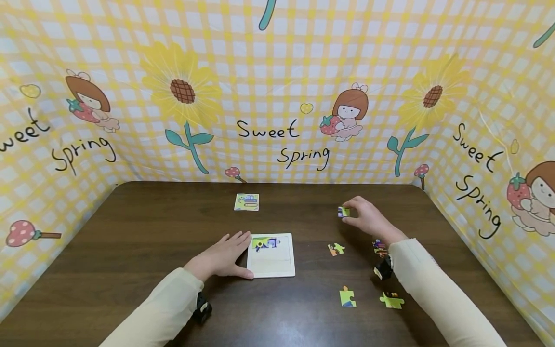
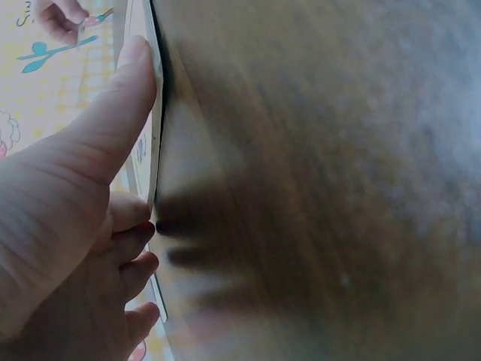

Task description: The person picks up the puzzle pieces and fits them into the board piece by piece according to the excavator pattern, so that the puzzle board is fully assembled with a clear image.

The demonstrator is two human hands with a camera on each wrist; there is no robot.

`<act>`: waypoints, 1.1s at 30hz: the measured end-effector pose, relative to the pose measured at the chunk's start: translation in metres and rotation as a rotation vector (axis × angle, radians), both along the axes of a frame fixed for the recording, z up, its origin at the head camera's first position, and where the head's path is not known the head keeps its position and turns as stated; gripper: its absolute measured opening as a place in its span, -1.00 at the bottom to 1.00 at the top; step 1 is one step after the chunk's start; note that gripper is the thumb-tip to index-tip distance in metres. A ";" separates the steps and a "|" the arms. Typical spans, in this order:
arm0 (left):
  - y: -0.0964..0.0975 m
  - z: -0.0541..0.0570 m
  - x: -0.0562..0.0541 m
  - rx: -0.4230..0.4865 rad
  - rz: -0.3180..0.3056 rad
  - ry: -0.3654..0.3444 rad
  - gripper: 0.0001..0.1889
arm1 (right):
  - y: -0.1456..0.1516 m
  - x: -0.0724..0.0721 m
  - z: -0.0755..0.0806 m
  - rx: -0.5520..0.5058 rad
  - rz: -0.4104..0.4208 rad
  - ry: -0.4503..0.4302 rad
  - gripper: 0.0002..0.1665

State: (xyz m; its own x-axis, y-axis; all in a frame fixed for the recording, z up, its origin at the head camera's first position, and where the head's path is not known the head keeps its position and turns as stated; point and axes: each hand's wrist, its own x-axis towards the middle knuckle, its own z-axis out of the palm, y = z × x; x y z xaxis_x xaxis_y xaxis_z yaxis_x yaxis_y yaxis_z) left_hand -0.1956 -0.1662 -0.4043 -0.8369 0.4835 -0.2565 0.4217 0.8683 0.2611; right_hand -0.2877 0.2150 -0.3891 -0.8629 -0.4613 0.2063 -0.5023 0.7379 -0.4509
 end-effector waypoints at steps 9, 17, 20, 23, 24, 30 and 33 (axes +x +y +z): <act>0.001 0.002 0.000 0.004 0.003 0.001 0.04 | -0.061 0.023 0.003 0.031 0.139 0.033 -0.61; 0.001 0.002 0.001 0.017 0.004 -0.004 0.04 | -0.106 0.036 -0.005 0.090 0.225 0.034 -0.62; 0.001 0.003 0.001 0.020 0.006 -0.012 0.04 | -0.116 0.037 -0.011 0.107 0.259 0.031 -0.61; 0.002 0.003 0.001 0.019 0.008 -0.018 0.04 | -0.125 0.039 -0.015 0.125 0.280 0.012 -0.59; 0.002 0.003 0.001 0.018 0.010 -0.020 0.04 | -0.127 0.039 -0.015 0.132 0.283 0.003 -0.59; 0.001 0.003 0.002 0.015 0.006 -0.019 0.04 | -0.137 0.040 -0.017 0.168 0.289 -0.038 -0.60; 0.001 0.003 0.001 0.012 0.004 -0.015 0.04 | -0.140 0.039 -0.018 0.185 0.281 -0.035 -0.62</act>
State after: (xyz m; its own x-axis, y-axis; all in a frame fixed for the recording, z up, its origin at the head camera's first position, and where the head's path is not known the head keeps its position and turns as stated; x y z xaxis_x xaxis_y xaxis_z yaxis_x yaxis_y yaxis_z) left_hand -0.1943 -0.1653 -0.4017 -0.8346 0.4837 -0.2636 0.4145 0.8666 0.2779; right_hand -0.2490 0.0752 -0.4073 -0.7021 -0.7087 0.0694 -0.6840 0.6439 -0.3429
